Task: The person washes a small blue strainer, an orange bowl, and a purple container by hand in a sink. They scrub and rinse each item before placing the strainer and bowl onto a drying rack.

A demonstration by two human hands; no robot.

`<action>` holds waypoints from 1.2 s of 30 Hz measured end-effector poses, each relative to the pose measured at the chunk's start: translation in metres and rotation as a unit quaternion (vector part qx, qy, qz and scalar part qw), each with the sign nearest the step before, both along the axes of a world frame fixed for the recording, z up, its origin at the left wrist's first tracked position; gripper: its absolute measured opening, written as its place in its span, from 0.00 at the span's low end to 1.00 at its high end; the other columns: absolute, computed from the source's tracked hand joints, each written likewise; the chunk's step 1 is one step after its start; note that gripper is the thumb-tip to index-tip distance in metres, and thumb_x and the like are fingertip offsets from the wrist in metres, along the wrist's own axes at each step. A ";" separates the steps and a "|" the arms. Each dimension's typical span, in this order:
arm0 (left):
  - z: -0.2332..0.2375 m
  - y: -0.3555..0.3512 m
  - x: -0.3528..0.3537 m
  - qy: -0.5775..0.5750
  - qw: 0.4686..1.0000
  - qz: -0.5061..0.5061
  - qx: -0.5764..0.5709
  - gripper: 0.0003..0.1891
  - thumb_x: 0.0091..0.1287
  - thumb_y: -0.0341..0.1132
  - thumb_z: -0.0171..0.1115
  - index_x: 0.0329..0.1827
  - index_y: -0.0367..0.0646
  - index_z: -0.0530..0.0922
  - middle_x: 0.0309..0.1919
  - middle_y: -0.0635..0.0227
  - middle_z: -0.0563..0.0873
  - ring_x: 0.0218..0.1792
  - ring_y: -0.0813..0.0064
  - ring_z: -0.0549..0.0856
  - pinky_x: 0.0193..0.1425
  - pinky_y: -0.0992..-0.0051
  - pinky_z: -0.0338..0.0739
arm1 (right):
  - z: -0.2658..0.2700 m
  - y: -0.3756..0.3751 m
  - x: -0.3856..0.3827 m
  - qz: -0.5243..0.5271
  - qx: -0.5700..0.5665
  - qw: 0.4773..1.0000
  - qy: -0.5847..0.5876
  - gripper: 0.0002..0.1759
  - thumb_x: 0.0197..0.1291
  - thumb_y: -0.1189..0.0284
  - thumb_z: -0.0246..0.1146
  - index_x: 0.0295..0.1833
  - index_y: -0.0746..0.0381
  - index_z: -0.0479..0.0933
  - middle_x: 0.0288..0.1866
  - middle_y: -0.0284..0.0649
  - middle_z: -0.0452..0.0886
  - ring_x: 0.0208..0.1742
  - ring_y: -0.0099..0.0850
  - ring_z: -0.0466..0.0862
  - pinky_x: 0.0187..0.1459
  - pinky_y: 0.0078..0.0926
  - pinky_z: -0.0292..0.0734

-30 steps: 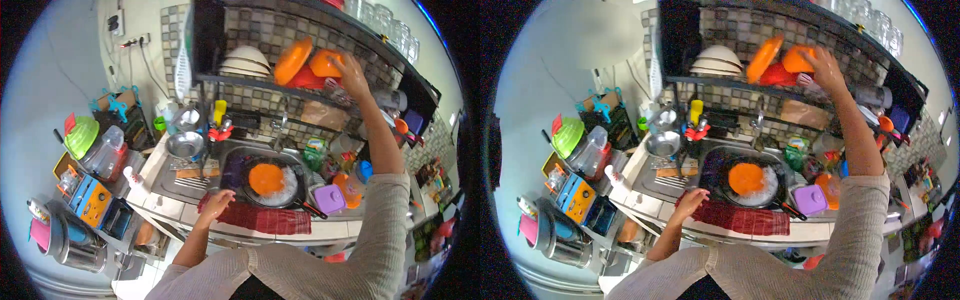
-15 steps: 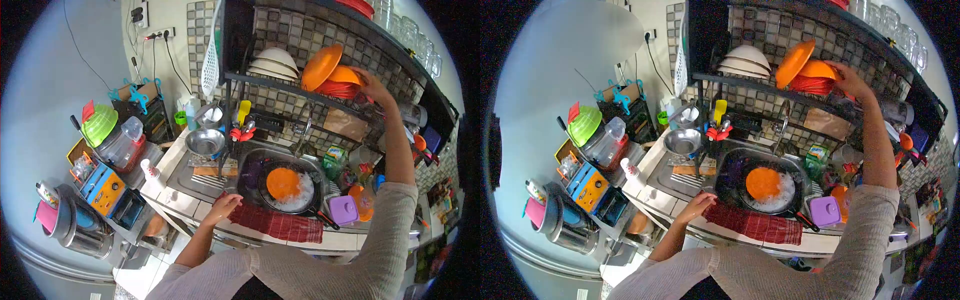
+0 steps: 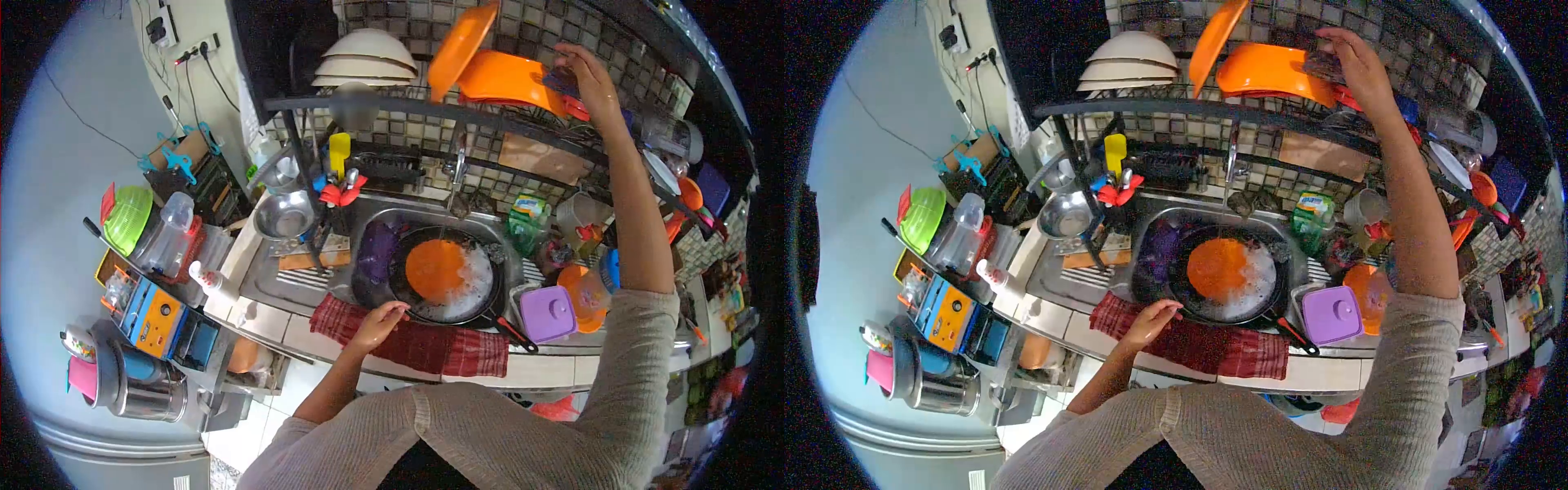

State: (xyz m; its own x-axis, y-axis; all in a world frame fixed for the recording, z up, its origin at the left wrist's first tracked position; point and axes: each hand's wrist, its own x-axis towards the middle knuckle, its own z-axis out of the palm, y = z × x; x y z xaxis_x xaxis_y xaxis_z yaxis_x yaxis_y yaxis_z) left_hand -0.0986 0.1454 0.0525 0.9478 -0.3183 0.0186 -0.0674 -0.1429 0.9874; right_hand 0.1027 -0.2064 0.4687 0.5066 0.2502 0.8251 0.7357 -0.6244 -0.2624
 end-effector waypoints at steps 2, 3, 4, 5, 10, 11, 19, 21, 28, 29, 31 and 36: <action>0.001 -0.013 0.001 -0.021 0.999 0.037 -0.029 0.15 0.73 0.41 0.49 0.52 0.42 0.76 0.37 0.68 0.83 0.34 0.82 0.79 0.37 0.80 0.73 | -0.003 -0.002 -0.006 0.060 0.075 0.994 0.044 0.16 0.69 0.70 0.46 0.54 0.61 0.75 0.45 0.37 0.81 0.47 0.27 0.79 0.52 0.22 0.71; -0.001 -0.019 0.004 -0.019 0.999 0.041 -0.029 0.15 0.73 0.41 0.49 0.52 0.42 0.76 0.37 0.68 0.83 0.34 0.82 0.79 0.37 0.80 0.73 | -0.005 -0.005 -0.009 0.064 0.074 0.994 0.046 0.16 0.69 0.70 0.46 0.54 0.61 0.75 0.45 0.37 0.81 0.47 0.27 0.79 0.52 0.22 0.71; -0.005 -0.023 0.008 -0.030 0.997 0.061 -0.028 0.14 0.73 0.41 0.49 0.52 0.42 0.76 0.36 0.68 0.83 0.34 0.82 0.79 0.37 0.80 0.73 | -0.008 -0.009 -0.013 0.076 0.102 0.992 0.028 0.16 0.69 0.70 0.46 0.54 0.61 0.76 0.45 0.37 0.81 0.47 0.27 0.79 0.51 0.23 0.71; -0.010 -0.027 0.008 -0.038 0.996 0.081 -0.026 0.14 0.74 0.40 0.48 0.52 0.41 0.76 0.36 0.68 0.83 0.34 0.82 0.78 0.36 0.80 0.73 | -0.013 -0.013 -0.019 0.087 0.130 0.988 0.012 0.16 0.69 0.69 0.46 0.54 0.61 0.76 0.45 0.38 0.81 0.46 0.27 0.78 0.51 0.23 0.71; -0.018 -0.052 0.009 -0.001 0.988 0.148 -0.051 0.13 0.74 0.38 0.47 0.50 0.41 0.76 0.34 0.68 0.83 0.31 0.83 0.77 0.35 0.81 0.73 | -0.048 0.006 -0.101 0.031 0.218 0.950 -0.222 0.18 0.69 0.68 0.44 0.49 0.66 0.77 0.41 0.41 0.80 0.46 0.31 0.78 0.53 0.29 0.71; -0.022 -0.057 0.008 -0.021 0.981 0.173 -0.084 0.13 0.74 0.37 0.47 0.50 0.41 0.76 0.34 0.68 0.83 0.29 0.83 0.77 0.35 0.81 0.73 | -0.088 -0.002 -0.104 -0.001 0.160 0.967 -0.196 0.17 0.67 0.67 0.46 0.46 0.65 0.78 0.39 0.41 0.80 0.43 0.32 0.78 0.50 0.31 0.72; -0.035 -0.049 -0.032 0.002 0.950 0.312 0.004 0.14 0.73 0.38 0.48 0.46 0.39 0.79 0.29 0.70 0.82 0.30 0.81 0.78 0.35 0.80 0.73 | -0.394 0.058 -0.020 0.168 -0.368 0.892 0.203 0.26 0.49 0.65 0.62 0.58 0.55 0.73 0.56 0.47 0.74 0.59 0.45 0.73 0.54 0.43 0.71; -0.024 -0.046 -0.047 0.002 0.942 0.336 0.029 0.14 0.73 0.40 0.49 0.46 0.39 0.79 0.29 0.70 0.82 0.30 0.81 0.78 0.35 0.80 0.72 | -0.493 0.032 0.028 0.144 -0.369 0.857 0.330 0.29 0.51 0.63 0.61 0.61 0.57 0.71 0.58 0.49 0.73 0.61 0.47 0.72 0.56 0.44 0.71; -0.040 -0.017 -0.087 0.056 0.905 0.420 0.039 0.16 0.72 0.43 0.50 0.42 0.38 0.78 0.23 0.71 0.78 0.26 0.81 0.74 0.32 0.78 0.69 | -0.527 0.066 0.021 -0.048 -0.266 0.787 0.555 0.47 0.45 0.61 0.68 0.72 0.58 0.55 0.67 0.49 0.65 0.66 0.43 0.67 0.63 0.39 0.64; -0.035 -0.017 -0.088 0.065 0.896 0.435 0.054 0.16 0.72 0.43 0.50 0.40 0.38 0.78 0.22 0.71 0.77 0.25 0.81 0.73 0.31 0.78 0.68 | -0.514 0.076 0.014 -0.086 -0.300 0.774 0.551 0.47 0.47 0.59 0.66 0.72 0.57 0.53 0.68 0.50 0.63 0.67 0.44 0.65 0.65 0.40 0.61; -0.035 -0.018 -0.090 0.064 0.886 0.456 0.057 0.16 0.72 0.43 0.50 0.37 0.38 0.77 0.20 0.72 0.74 0.24 0.80 0.72 0.30 0.78 0.67 | -0.492 0.091 0.006 -0.165 -0.365 0.746 0.532 0.48 0.50 0.56 0.63 0.74 0.56 0.49 0.70 0.51 0.61 0.70 0.46 0.60 0.68 0.43 0.55; -0.050 -0.025 -0.083 0.034 0.888 0.448 0.100 0.16 0.72 0.43 0.49 0.40 0.39 0.79 0.24 0.66 0.81 0.27 0.75 0.78 0.34 0.74 0.71 | -0.582 0.060 0.023 -0.105 -0.434 0.834 0.325 0.40 0.56 0.58 0.59 0.73 0.53 0.53 0.68 0.51 0.63 0.69 0.44 0.64 0.67 0.41 0.58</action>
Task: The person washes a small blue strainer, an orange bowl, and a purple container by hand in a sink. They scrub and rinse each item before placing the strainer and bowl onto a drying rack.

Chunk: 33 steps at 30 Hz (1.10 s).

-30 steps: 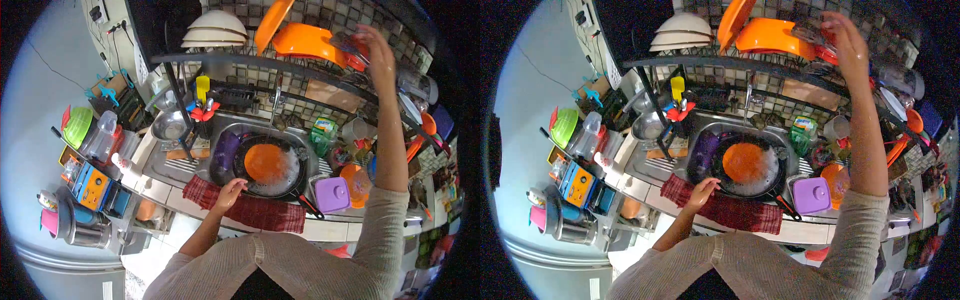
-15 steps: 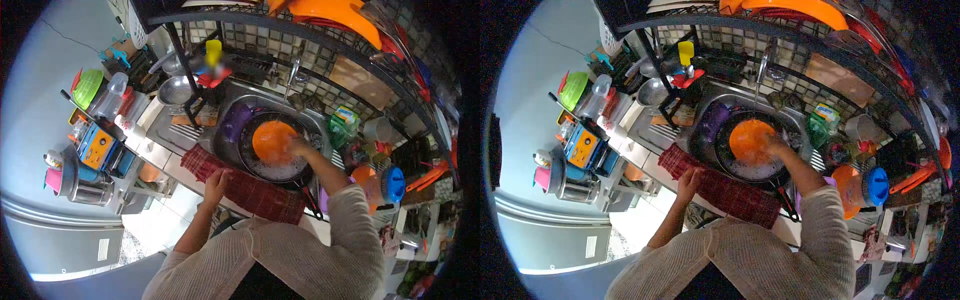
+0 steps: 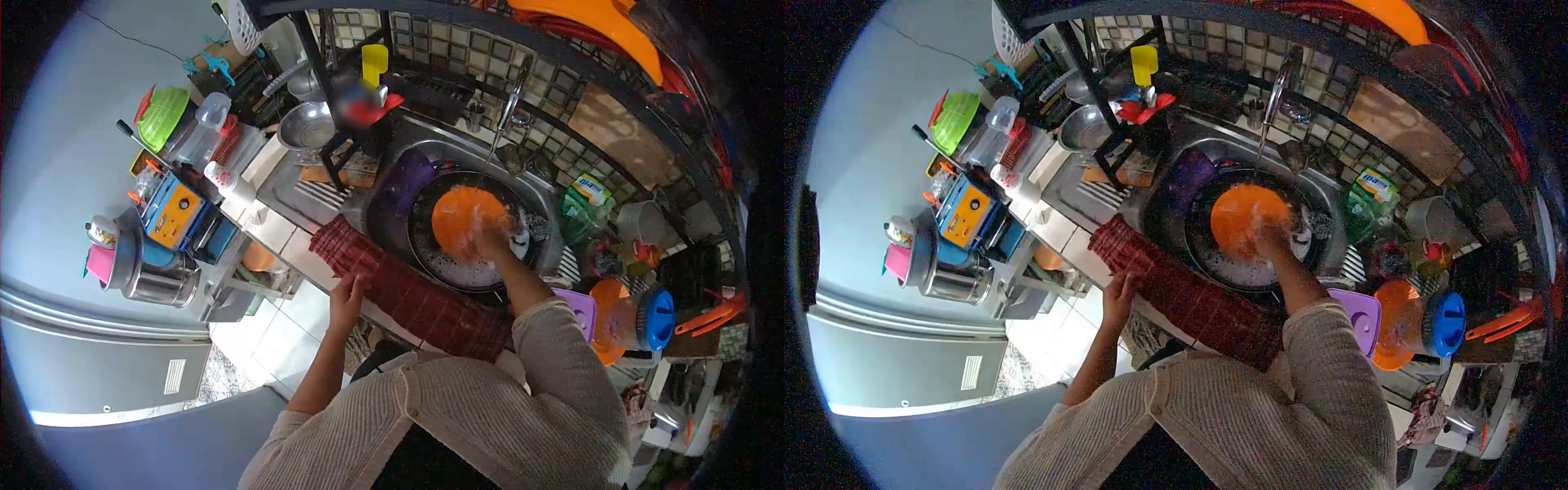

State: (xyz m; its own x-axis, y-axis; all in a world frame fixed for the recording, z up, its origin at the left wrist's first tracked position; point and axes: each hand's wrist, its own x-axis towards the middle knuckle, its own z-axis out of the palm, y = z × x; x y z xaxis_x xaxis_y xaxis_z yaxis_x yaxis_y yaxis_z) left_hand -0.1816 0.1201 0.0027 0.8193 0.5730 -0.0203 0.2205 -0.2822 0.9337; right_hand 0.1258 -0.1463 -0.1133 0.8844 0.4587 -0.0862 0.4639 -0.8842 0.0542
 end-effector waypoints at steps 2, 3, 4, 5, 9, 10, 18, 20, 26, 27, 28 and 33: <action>-0.005 -0.004 0.006 -0.006 1.000 -0.003 0.026 0.16 0.72 0.43 0.49 0.41 0.40 0.80 0.26 0.63 0.83 0.29 0.71 0.82 0.36 0.72 0.74 | -0.040 -0.021 0.023 0.020 0.186 0.955 0.228 0.36 0.58 0.50 0.56 0.68 0.56 0.63 0.70 0.45 0.62 0.68 0.44 0.65 0.65 0.47 0.60; 0.001 -0.008 0.007 0.018 0.996 0.000 0.088 0.16 0.71 0.44 0.50 0.42 0.41 0.81 0.28 0.62 0.85 0.32 0.67 0.84 0.38 0.70 0.75 | -0.027 -0.024 0.016 0.016 0.190 0.955 0.229 0.36 0.58 0.50 0.56 0.68 0.56 0.63 0.70 0.45 0.62 0.68 0.44 0.65 0.65 0.47 0.60; 0.007 -0.014 0.007 0.041 0.988 0.002 0.150 0.16 0.71 0.45 0.50 0.43 0.42 0.81 0.30 0.60 0.86 0.35 0.64 0.85 0.40 0.69 0.76 | 0.000 -0.030 0.005 -0.003 0.111 0.975 0.193 0.30 0.59 0.57 0.56 0.67 0.54 0.66 0.65 0.45 0.68 0.62 0.42 0.70 0.62 0.41 0.65; 0.014 -0.020 0.008 0.063 0.981 0.017 0.181 0.17 0.70 0.46 0.50 0.43 0.44 0.82 0.30 0.61 0.86 0.36 0.60 0.85 0.40 0.67 0.77 | 0.024 -0.030 -0.007 -0.023 0.031 0.987 0.157 0.25 0.60 0.64 0.55 0.65 0.52 0.68 0.61 0.45 0.73 0.57 0.40 0.76 0.58 0.35 0.70; 0.004 -0.027 0.008 0.032 0.978 0.033 0.203 0.15 0.69 0.45 0.51 0.40 0.45 0.83 0.29 0.61 0.85 0.33 0.60 0.85 0.37 0.65 0.76 | 0.035 -0.021 -0.021 -0.162 0.193 0.919 0.302 0.24 0.64 0.59 0.53 0.61 0.60 0.70 0.61 0.45 0.72 0.59 0.39 0.74 0.60 0.36 0.68; -0.004 -0.026 0.009 0.008 0.976 0.049 0.213 0.14 0.68 0.44 0.53 0.38 0.45 0.83 0.28 0.61 0.84 0.32 0.59 0.84 0.36 0.64 0.75 | 0.022 -0.022 -0.032 -0.036 0.344 0.922 0.175 0.23 0.62 0.64 0.55 0.62 0.58 0.69 0.59 0.44 0.74 0.56 0.39 0.76 0.55 0.34 0.71; -0.013 -0.030 0.009 -0.067 0.951 0.067 0.294 0.08 0.63 0.38 0.59 0.34 0.46 0.83 0.26 0.60 0.83 0.28 0.59 0.83 0.32 0.64 0.75 | -0.066 0.015 -0.018 -0.017 0.612 0.791 -0.024 0.20 0.64 0.68 0.50 0.60 0.63 0.69 0.52 0.41 0.76 0.49 0.38 0.77 0.51 0.37 0.74; -0.006 -0.032 0.010 -0.083 0.945 0.063 0.309 0.06 0.62 0.35 0.60 0.32 0.46 0.83 0.27 0.60 0.83 0.29 0.60 0.83 0.33 0.65 0.76 | -0.054 0.020 -0.020 -0.077 0.669 0.738 0.053 0.20 0.63 0.69 0.53 0.59 0.64 0.69 0.50 0.42 0.76 0.47 0.39 0.78 0.48 0.37 0.75; -0.012 -0.030 0.008 -0.091 0.938 0.055 0.329 0.04 0.60 0.34 0.61 0.32 0.45 0.83 0.28 0.61 0.85 0.31 0.62 0.84 0.35 0.67 0.78 | -0.036 0.029 -0.057 -0.303 0.732 0.469 0.389 0.19 0.58 0.72 0.60 0.55 0.64 0.70 0.43 0.46 0.78 0.42 0.41 0.80 0.41 0.39 0.79; -0.010 -0.030 0.008 -0.091 0.938 0.054 0.330 0.04 0.60 0.34 0.61 0.32 0.45 0.83 0.28 0.61 0.85 0.31 0.62 0.84 0.35 0.67 0.78 | -0.040 0.029 -0.056 -0.327 0.719 0.457 0.408 0.19 0.58 0.73 0.61 0.55 0.64 0.70 0.42 0.45 0.78 0.42 0.41 0.80 0.41 0.39 0.79; -0.007 -0.031 0.008 -0.093 0.940 0.044 0.326 0.05 0.60 0.34 0.61 0.32 0.45 0.82 0.28 0.61 0.85 0.31 0.61 0.84 0.35 0.67 0.78 | -0.045 0.028 -0.055 -0.351 0.706 0.444 0.427 0.20 0.57 0.74 0.61 0.55 0.64 0.69 0.42 0.45 0.78 0.41 0.41 0.80 0.42 0.40 0.80; -0.009 -0.027 0.011 -0.052 0.954 0.072 0.288 0.08 0.63 0.36 0.60 0.33 0.43 0.82 0.27 0.60 0.84 0.30 0.64 0.84 0.36 0.69 0.77 | 0.056 0.030 -0.095 -0.382 0.728 0.367 0.435 0.21 0.55 0.77 0.60 0.56 0.60 0.67 0.46 0.44 0.76 0.45 0.42 0.80 0.44 0.42 0.82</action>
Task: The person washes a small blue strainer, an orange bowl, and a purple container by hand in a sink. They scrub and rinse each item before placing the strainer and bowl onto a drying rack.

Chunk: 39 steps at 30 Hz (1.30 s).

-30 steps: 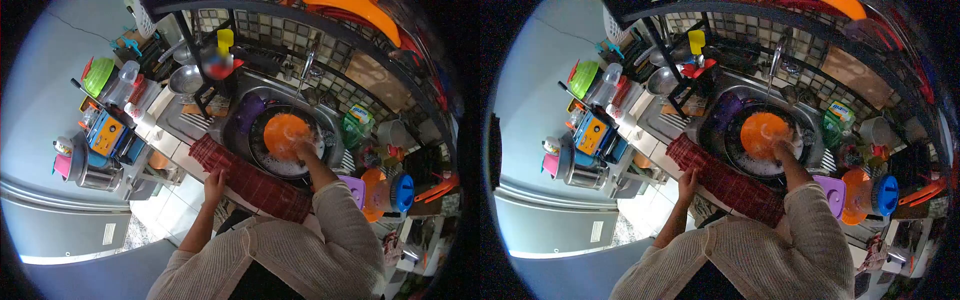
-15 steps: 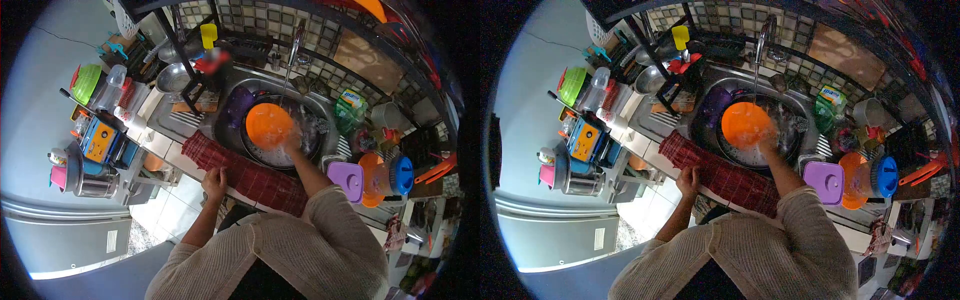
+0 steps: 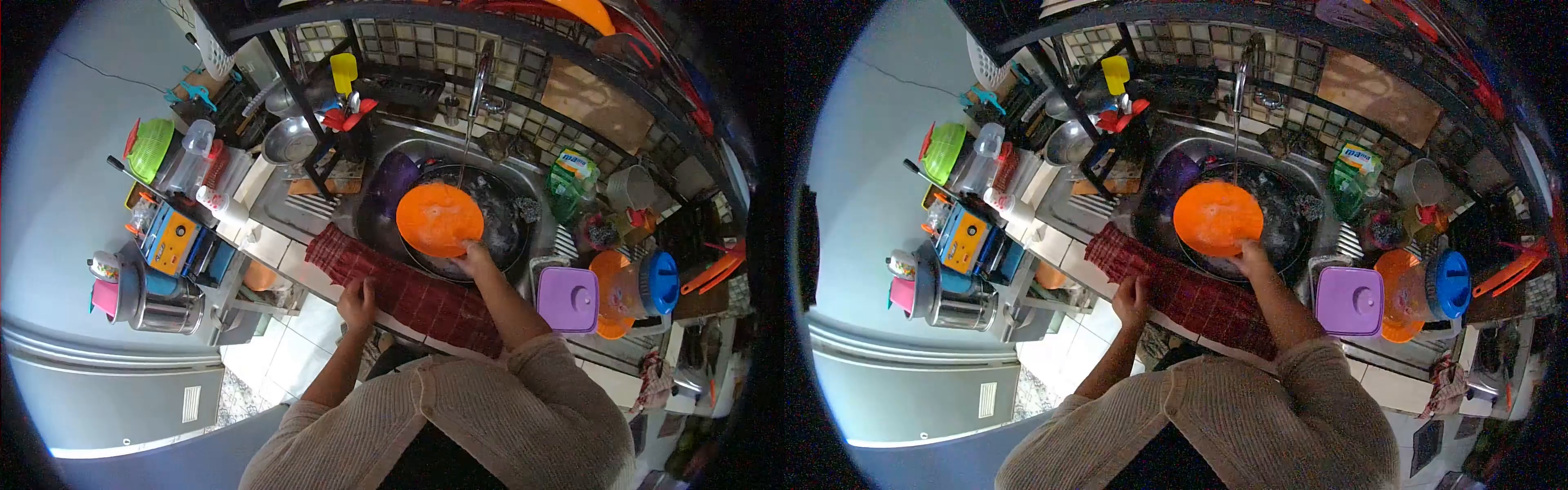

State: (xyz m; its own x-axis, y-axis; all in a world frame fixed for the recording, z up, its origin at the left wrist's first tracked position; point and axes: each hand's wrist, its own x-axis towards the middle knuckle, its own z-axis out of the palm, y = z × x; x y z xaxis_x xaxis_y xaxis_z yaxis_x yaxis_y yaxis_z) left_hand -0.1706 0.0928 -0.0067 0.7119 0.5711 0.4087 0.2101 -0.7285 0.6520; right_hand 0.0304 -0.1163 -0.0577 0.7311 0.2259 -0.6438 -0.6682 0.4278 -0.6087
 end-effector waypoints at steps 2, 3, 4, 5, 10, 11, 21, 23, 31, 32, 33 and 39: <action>-0.003 0.007 0.006 0.014 0.973 -0.001 -0.230 0.10 0.67 0.37 0.57 0.34 0.40 0.82 0.25 0.61 0.81 0.30 0.72 0.82 0.37 0.74 0.75 | 0.011 -0.005 -0.005 -0.037 -0.001 0.999 -0.036 0.25 0.55 0.80 0.58 0.59 0.57 0.64 0.55 0.43 0.71 0.51 0.43 0.77 0.46 0.43 0.82; 0.001 0.005 0.011 0.015 0.973 -0.005 -0.229 0.10 0.67 0.37 0.57 0.34 0.40 0.82 0.25 0.61 0.81 0.30 0.72 0.82 0.37 0.74 0.75 | 0.009 -0.009 -0.002 -0.040 0.001 0.999 -0.036 0.25 0.55 0.80 0.58 0.59 0.57 0.64 0.55 0.43 0.71 0.51 0.43 0.77 0.46 0.43 0.82; 0.009 0.000 0.019 -0.038 0.964 -0.053 -0.257 0.10 0.68 0.36 0.56 0.37 0.39 0.81 0.26 0.63 0.81 0.31 0.73 0.81 0.38 0.75 0.74 | 0.002 -0.016 0.005 -0.026 0.022 0.998 -0.043 0.27 0.57 0.80 0.56 0.62 0.50 0.60 0.57 0.42 0.70 0.53 0.44 0.77 0.47 0.44 0.82; 0.016 -0.007 0.029 -0.090 0.949 -0.100 -0.285 0.10 0.69 0.36 0.55 0.39 0.37 0.80 0.28 0.64 0.80 0.33 0.75 0.80 0.39 0.77 0.73 | -0.005 -0.022 0.010 -0.011 0.043 0.998 -0.050 0.31 0.60 0.81 0.55 0.64 0.43 0.57 0.59 0.41 0.69 0.55 0.44 0.77 0.49 0.44 0.82; 0.022 -0.032 0.105 0.034 0.813 -0.234 -0.532 0.24 0.66 0.42 0.59 0.62 0.42 0.65 0.55 0.63 0.72 0.51 0.64 0.77 0.50 0.68 0.76 | 0.065 -0.037 -0.009 -0.018 -0.109 0.990 -0.088 0.35 0.60 0.80 0.55 0.69 0.42 0.53 0.58 0.39 0.71 0.46 0.36 0.81 0.40 0.34 0.83; 0.030 -0.040 0.120 0.065 0.774 -0.220 -0.591 0.26 0.66 0.43 0.59 0.63 0.43 0.64 0.57 0.62 0.70 0.53 0.62 0.75 0.51 0.65 0.76 | 0.061 -0.046 -0.005 0.018 -0.139 0.973 -0.183 0.34 0.61 0.79 0.56 0.69 0.44 0.54 0.57 0.38 0.72 0.44 0.33 0.81 0.37 0.30 0.83; -0.020 -0.059 0.209 0.003 0.376 -0.261 -0.889 0.22 0.66 0.37 0.58 0.62 0.46 0.66 0.61 0.63 0.70 0.59 0.60 0.74 0.58 0.53 0.75 | 0.098 -0.079 0.047 0.033 -0.100 0.956 -0.272 0.21 0.60 0.72 0.58 0.60 0.54 0.68 0.53 0.34 0.77 0.46 0.28 0.79 0.41 0.28 0.79; -0.025 -0.054 0.209 0.071 0.524 -0.309 -0.791 0.19 0.67 0.33 0.55 0.61 0.47 0.67 0.55 0.65 0.76 0.56 0.63 0.78 0.58 0.56 0.76 | 0.067 -0.075 0.083 -0.002 -0.233 0.875 -0.425 0.21 0.56 0.76 0.62 0.57 0.56 0.70 0.48 0.35 0.78 0.44 0.28 0.79 0.43 0.25 0.76; 0.007 -0.049 0.173 0.100 0.686 -0.244 -0.678 0.27 0.62 0.31 0.56 0.66 0.50 0.61 0.58 0.66 0.74 0.55 0.65 0.78 0.53 0.60 0.79 | 0.106 0.035 0.140 0.126 -0.257 0.857 -0.428 0.17 0.48 0.81 0.68 0.46 0.65 0.74 0.35 0.35 0.76 0.34 0.26 0.77 0.35 0.23 0.76; 0.005 -0.046 0.170 0.103 0.694 -0.268 -0.661 0.32 0.62 0.32 0.56 0.70 0.52 0.55 0.61 0.64 0.70 0.58 0.62 0.76 0.53 0.58 0.79 | 0.118 0.048 0.142 0.165 -0.183 0.908 -0.338 0.15 0.48 0.82 0.68 0.43 0.66 0.74 0.34 0.36 0.76 0.33 0.26 0.78 0.32 0.22 0.76; 0.004 -0.045 0.167 0.101 0.696 -0.264 -0.660 0.32 0.62 0.32 0.56 0.70 0.52 0.55 0.61 0.64 0.70 0.58 0.62 0.76 0.53 0.58 0.79 | 0.121 0.057 0.147 0.169 -0.180 0.908 -0.338 0.15 0.48 0.82 0.68 0.43 0.66 0.74 0.34 0.36 0.76 0.33 0.26 0.78 0.32 0.22 0.76; 0.047 -0.038 0.154 0.085 0.737 -0.236 -0.628 0.38 0.59 0.28 0.54 0.73 0.54 0.48 0.63 0.64 0.69 0.58 0.64 0.76 0.51 0.58 0.79 | 0.165 0.068 0.153 0.290 -0.278 0.839 -0.368 0.17 0.44 0.72 0.75 0.31 0.68 0.73 0.20 0.37 0.75 0.19 0.26 0.77 0.24 0.21 0.76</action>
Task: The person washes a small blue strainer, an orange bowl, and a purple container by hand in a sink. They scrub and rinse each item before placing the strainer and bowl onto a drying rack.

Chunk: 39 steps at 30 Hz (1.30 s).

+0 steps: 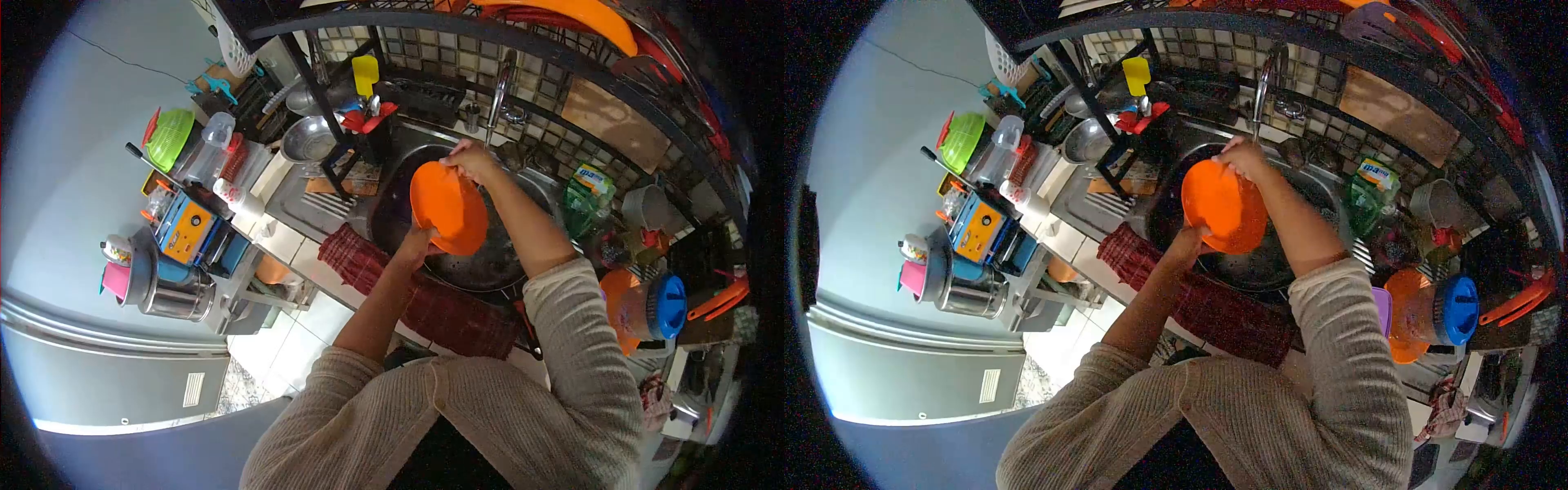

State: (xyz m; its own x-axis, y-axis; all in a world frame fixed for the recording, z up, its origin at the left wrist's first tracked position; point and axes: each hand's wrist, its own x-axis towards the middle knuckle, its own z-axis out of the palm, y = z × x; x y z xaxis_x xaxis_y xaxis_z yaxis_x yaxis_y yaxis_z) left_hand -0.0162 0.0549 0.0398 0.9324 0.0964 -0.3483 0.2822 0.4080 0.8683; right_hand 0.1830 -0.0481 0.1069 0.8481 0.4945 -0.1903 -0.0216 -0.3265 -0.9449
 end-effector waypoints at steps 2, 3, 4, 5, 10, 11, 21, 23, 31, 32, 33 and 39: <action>0.015 0.000 0.003 -0.040 0.999 0.008 -0.017 0.43 0.56 0.22 0.52 0.75 0.55 0.42 0.67 0.61 0.64 0.64 0.61 0.71 0.60 0.56 0.73 | 0.011 -0.004 -0.026 -0.047 -0.002 0.999 0.010 0.18 0.44 0.69 0.75 0.30 0.67 0.73 0.18 0.35 0.75 0.17 0.26 0.76 0.21 0.22 0.74; 0.005 0.001 0.013 -0.042 0.999 0.009 -0.019 0.43 0.56 0.22 0.52 0.75 0.55 0.42 0.67 0.61 0.64 0.64 0.61 0.71 0.60 0.56 0.73 | 0.014 -0.006 -0.034 -0.095 -0.002 0.995 0.019 0.18 0.43 0.67 0.75 0.28 0.66 0.73 0.17 0.34 0.74 0.16 0.26 0.75 0.19 0.23 0.72; -0.015 0.003 0.027 -0.200 0.978 -0.010 0.053 0.45 0.56 0.21 0.51 0.75 0.55 0.41 0.68 0.59 0.63 0.66 0.59 0.67 0.64 0.58 0.68 | 0.005 -0.005 -0.030 -0.095 -0.004 0.995 0.016 0.18 0.43 0.67 0.75 0.28 0.66 0.73 0.17 0.34 0.74 0.16 0.26 0.75 0.19 0.23 0.72; -0.026 0.003 0.036 -0.351 0.928 -0.029 0.124 0.46 0.55 0.19 0.49 0.75 0.54 0.39 0.69 0.58 0.61 0.69 0.58 0.64 0.69 0.60 0.63 | -0.015 -0.002 -0.023 -0.143 0.114 0.982 0.050 0.17 0.44 0.67 0.73 0.27 0.65 0.72 0.19 0.35 0.75 0.17 0.26 0.76 0.19 0.24 0.70; 0.025 -0.018 0.032 -0.186 0.874 -0.048 0.446 0.46 0.55 0.17 0.48 0.76 0.53 0.38 0.69 0.56 0.60 0.70 0.58 0.61 0.69 0.68 0.60 | -0.043 -0.018 0.013 -0.113 0.352 0.910 0.187 0.08 0.50 0.79 0.64 0.32 0.63 0.70 0.26 0.37 0.72 0.27 0.29 0.78 0.20 0.25 0.71; 0.029 -0.020 0.034 -0.185 0.848 -0.048 0.495 0.45 0.55 0.17 0.48 0.76 0.52 0.39 0.68 0.56 0.62 0.68 0.57 0.65 0.67 0.70 0.64 | -0.047 -0.029 0.023 -0.014 0.358 0.913 0.194 0.12 0.50 0.82 0.64 0.40 0.66 0.69 0.30 0.38 0.71 0.31 0.32 0.79 0.30 0.25 0.78; 0.005 -0.015 0.066 -0.113 0.988 -0.058 -0.085 0.30 0.68 0.39 0.52 0.72 0.53 0.53 0.66 0.62 0.67 0.61 0.61 0.73 0.55 0.54 0.75 | -0.048 -0.068 -0.026 -0.129 0.216 0.968 0.023 0.20 0.58 0.79 0.60 0.57 0.66 0.70 0.46 0.45 0.81 0.41 0.41 0.84 0.45 0.29 0.81; 0.026 -0.019 0.061 -0.078 0.985 -0.046 -0.146 0.33 0.70 0.54 0.49 0.73 0.55 0.51 0.68 0.61 0.64 0.64 0.59 0.70 0.58 0.53 0.72 | -0.061 -0.056 -0.055 -0.056 -0.092 0.967 -0.229 0.24 0.64 0.68 0.56 0.66 0.56 0.65 0.59 0.47 0.75 0.57 0.50 0.77 0.57 0.48 0.72; 0.020 -0.020 0.053 -0.205 0.969 0.024 0.139 0.34 0.73 0.57 0.38 0.73 0.44 0.50 0.67 0.57 0.65 0.64 0.61 0.71 0.64 0.69 0.67 | -0.033 -0.003 -0.085 -0.155 -0.354 0.871 -0.305 0.40 0.60 0.40 0.47 0.75 0.42 0.48 0.78 0.40 0.40 0.76 0.53 0.41 0.68 0.64 0.37; 0.027 -0.022 0.047 -0.168 0.982 0.052 0.076 0.32 0.73 0.55 0.39 0.73 0.44 0.53 0.67 0.59 0.66 0.63 0.66 0.70 0.62 0.70 0.68 | -0.020 -0.003 -0.087 -0.163 -0.427 0.837 -0.302 0.44 0.57 0.36 0.48 0.75 0.41 0.47 0.78 0.41 0.39 0.76 0.55 0.44 0.67 0.64 0.44; 0.026 -0.022 0.045 -0.150 0.986 0.063 0.044 0.30 0.74 0.53 0.40 0.72 0.44 0.54 0.67 0.60 0.66 0.63 0.68 0.70 0.61 0.71 0.68 | -0.026 -0.005 -0.083 -0.166 -0.427 0.836 -0.302 0.44 0.57 0.36 0.48 0.75 0.41 0.47 0.78 0.41 0.39 0.76 0.55 0.44 0.67 0.64 0.44; -0.016 -0.004 0.056 -0.208 0.968 0.137 0.039 0.19 0.73 0.40 0.50 0.59 0.37 0.72 0.54 0.61 0.79 0.55 0.67 0.77 0.60 0.70 0.69 | -0.066 -0.061 -0.060 -0.313 -0.317 0.883 -0.148 0.39 0.53 0.36 0.55 0.62 0.54 0.66 0.58 0.52 0.74 0.51 0.51 0.79 0.43 0.46 0.77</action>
State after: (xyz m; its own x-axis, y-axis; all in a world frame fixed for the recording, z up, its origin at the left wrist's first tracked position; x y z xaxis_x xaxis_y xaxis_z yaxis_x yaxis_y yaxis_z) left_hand 0.0397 0.0505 0.0233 0.9264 0.3700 0.0698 -0.2074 0.3467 0.9148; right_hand 0.1227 -0.1092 0.0412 0.9765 -0.2151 0.0146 -0.1683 -0.8029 -0.5719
